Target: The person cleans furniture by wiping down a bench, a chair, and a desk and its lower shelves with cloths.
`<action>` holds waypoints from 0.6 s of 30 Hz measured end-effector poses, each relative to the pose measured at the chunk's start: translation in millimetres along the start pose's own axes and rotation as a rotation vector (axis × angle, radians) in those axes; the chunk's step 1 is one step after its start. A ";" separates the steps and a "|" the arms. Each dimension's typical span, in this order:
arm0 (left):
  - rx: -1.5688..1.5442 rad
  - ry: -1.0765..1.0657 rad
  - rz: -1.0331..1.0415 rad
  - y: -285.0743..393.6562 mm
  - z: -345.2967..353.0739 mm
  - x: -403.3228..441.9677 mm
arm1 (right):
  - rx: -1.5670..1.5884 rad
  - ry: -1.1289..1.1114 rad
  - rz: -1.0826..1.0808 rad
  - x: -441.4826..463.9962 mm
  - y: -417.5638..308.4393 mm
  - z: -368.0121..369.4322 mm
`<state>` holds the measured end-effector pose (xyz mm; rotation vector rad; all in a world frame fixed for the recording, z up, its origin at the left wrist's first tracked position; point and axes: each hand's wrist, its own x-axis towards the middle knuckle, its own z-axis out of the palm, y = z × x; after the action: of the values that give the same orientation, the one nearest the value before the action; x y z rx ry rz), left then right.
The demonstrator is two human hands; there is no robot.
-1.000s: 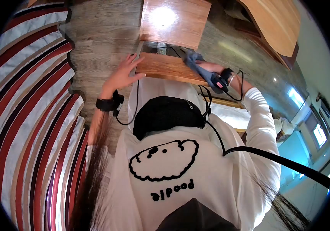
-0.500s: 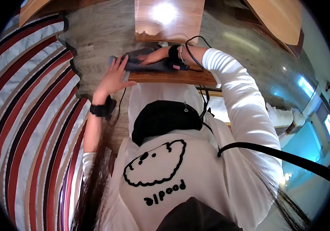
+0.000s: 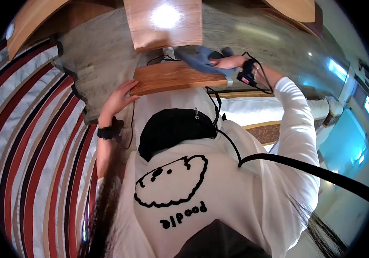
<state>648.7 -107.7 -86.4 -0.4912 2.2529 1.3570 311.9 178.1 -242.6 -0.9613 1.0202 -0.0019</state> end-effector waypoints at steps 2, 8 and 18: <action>0.014 -0.011 0.001 1.0 -2.1 1.5 | 0.316 -0.025 0.058 -50.6 -39.1 4.3; 0.076 0.006 0.003 6.2 -6.7 5.1 | 0.061 0.350 -0.040 -69.3 -123.5 23.5; 0.042 -0.067 0.155 11.4 -10.5 28.3 | -0.300 0.811 -0.128 8.4 -234.0 64.2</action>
<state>617.2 -113.7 -89.5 -0.2579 2.2991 1.3758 459.5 75.5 -79.5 -1.3398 1.7307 -0.3804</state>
